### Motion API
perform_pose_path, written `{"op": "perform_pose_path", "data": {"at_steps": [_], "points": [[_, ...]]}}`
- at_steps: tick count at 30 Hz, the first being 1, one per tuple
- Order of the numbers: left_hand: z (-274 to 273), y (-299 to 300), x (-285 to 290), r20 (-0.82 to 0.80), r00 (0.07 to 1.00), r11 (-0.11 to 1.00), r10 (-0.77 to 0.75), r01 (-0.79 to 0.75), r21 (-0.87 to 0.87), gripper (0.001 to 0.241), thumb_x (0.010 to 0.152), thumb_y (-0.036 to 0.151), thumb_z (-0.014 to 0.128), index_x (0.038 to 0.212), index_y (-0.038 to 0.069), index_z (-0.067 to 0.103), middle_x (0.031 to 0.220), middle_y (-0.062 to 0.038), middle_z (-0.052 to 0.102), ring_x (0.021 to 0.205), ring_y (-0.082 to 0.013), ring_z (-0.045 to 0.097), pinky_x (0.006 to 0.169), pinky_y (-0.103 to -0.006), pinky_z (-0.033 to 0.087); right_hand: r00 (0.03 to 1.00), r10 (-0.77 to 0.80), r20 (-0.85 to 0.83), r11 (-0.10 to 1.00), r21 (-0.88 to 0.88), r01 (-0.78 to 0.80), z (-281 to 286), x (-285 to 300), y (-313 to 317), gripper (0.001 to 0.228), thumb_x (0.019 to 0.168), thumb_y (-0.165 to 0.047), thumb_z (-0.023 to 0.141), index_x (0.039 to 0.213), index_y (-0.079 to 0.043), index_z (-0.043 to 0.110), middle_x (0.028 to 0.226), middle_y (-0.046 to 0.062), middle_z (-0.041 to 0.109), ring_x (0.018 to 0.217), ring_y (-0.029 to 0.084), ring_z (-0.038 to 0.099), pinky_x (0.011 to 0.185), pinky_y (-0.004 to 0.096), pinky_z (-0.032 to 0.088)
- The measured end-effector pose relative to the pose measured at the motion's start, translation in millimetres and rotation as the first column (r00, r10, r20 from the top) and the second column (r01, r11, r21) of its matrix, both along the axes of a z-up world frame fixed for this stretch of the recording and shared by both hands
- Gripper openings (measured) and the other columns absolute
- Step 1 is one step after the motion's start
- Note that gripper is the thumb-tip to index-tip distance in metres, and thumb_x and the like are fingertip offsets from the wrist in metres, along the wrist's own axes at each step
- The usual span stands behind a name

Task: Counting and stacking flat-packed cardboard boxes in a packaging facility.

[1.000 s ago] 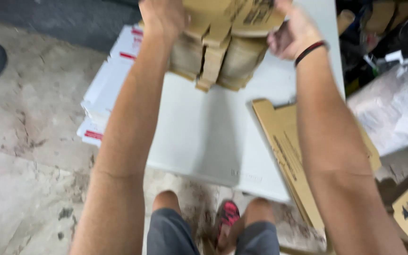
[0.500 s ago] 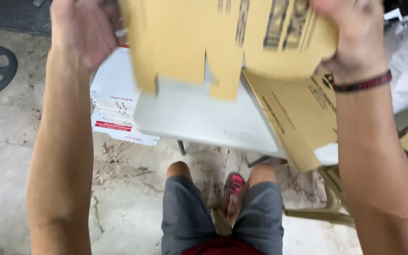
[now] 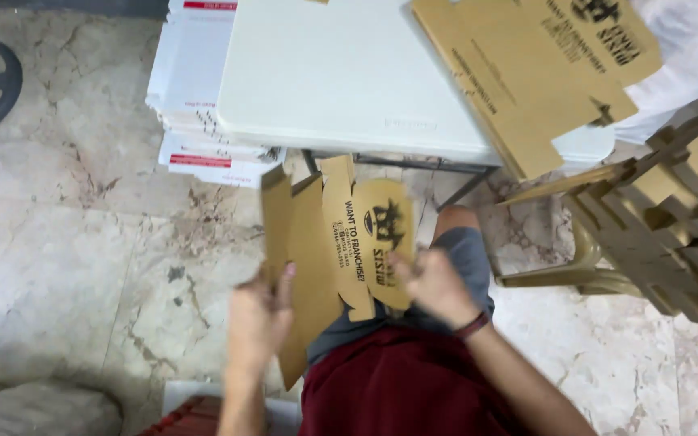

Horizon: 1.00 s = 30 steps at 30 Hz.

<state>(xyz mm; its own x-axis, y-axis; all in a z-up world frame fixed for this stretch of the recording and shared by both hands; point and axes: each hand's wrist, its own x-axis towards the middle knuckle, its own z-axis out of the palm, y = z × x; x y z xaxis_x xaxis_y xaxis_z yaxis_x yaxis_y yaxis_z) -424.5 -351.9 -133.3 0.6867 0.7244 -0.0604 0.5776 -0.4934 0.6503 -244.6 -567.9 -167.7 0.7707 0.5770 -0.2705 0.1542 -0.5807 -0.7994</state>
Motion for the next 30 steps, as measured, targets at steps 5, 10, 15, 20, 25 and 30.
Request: {"op": "perform_pose_path", "data": {"at_steps": [5,10,15,20,25,30], "points": [[-91.5,49.6,-57.6,0.437,0.852,0.718,0.289,0.108,-0.687,0.029,0.087,0.016,0.078,0.071,-0.006,0.069,0.052,-0.021,0.065,0.039,-0.0328,0.066,0.039,-0.0417,0.056,0.924,0.173,-0.341,0.969,-0.11,-0.222,30.5,50.4,-15.8,0.051,0.086,-0.041,0.074,0.1,0.009,0.078,0.102,0.035,0.075,0.101,0.046,0.072,0.079,0.05,0.063],[-159.7,57.3,-43.6,0.518,0.784,0.573,0.342,0.263,-0.776,0.018,0.082,0.012,0.082,0.078,-0.003,0.073,0.06,-0.02,0.068,0.048,-0.0285,0.069,0.046,-0.036,0.058,0.928,0.223,0.298,0.93,0.221,-0.294,22.9,56.6,25.7,0.055,0.104,-0.038,0.057,0.147,-0.005,0.051,0.149,0.023,0.051,0.139,0.045,0.044,0.113,0.063,0.037],[-219.5,50.9,-25.3,0.507,0.703,0.393,0.499,0.338,-0.855,0.038,0.078,0.016,0.08,0.114,0.004,0.072,0.098,-0.023,0.076,0.082,-0.0374,0.075,0.077,-0.0489,0.063,0.989,0.102,-0.108,0.947,0.317,-0.062,-93.8,64.0,69.6,0.063,0.1,-0.056,0.063,0.061,-0.007,0.067,0.063,0.014,0.068,0.065,0.028,0.068,0.06,0.038,0.049],[-196.8,71.3,-37.6,0.211,0.899,0.452,0.383,0.017,-0.892,0.068,0.085,0.04,0.083,0.133,-0.003,0.061,0.108,-0.021,0.072,0.094,-0.0342,0.072,0.081,-0.0486,0.06,0.997,0.056,0.049,0.992,0.113,-0.061,-106.6,77.2,71.4,0.069,0.093,-0.06,0.072,0.047,-0.013,0.051,0.039,0.004,0.049,0.041,0.019,0.05,0.049,0.03,0.037],[-357.7,76.8,-83.2,0.345,0.8,0.205,0.491,0.28,-0.938,0.044,0.076,0.01,0.078,0.119,0.0,0.072,0.101,-0.029,0.074,0.08,-0.0463,0.075,0.072,-0.0591,0.063,0.981,0.194,0.006,0.864,0.472,-0.174,-130.8,68.0,65.1,0.056,0.096,-0.036,0.077,0.05,-0.015,0.051,0.045,-0.006,0.049,0.05,0.007,0.045,0.051,0.024,0.034],[-222.2,45.7,-47.8,0.119,0.929,0.267,0.351,0.023,-0.964,0.07,0.081,0.016,0.077,0.145,0.001,0.052,0.124,-0.034,0.063,0.099,-0.0467,0.07,0.086,-0.0629,0.056,0.947,0.254,0.194,0.888,0.341,-0.308,-80.3,72.8,60.9,0.058,0.089,-0.036,0.08,0.047,-0.009,0.052,0.039,0.003,0.047,0.042,0.016,0.045,0.047,0.027,0.036]]}}
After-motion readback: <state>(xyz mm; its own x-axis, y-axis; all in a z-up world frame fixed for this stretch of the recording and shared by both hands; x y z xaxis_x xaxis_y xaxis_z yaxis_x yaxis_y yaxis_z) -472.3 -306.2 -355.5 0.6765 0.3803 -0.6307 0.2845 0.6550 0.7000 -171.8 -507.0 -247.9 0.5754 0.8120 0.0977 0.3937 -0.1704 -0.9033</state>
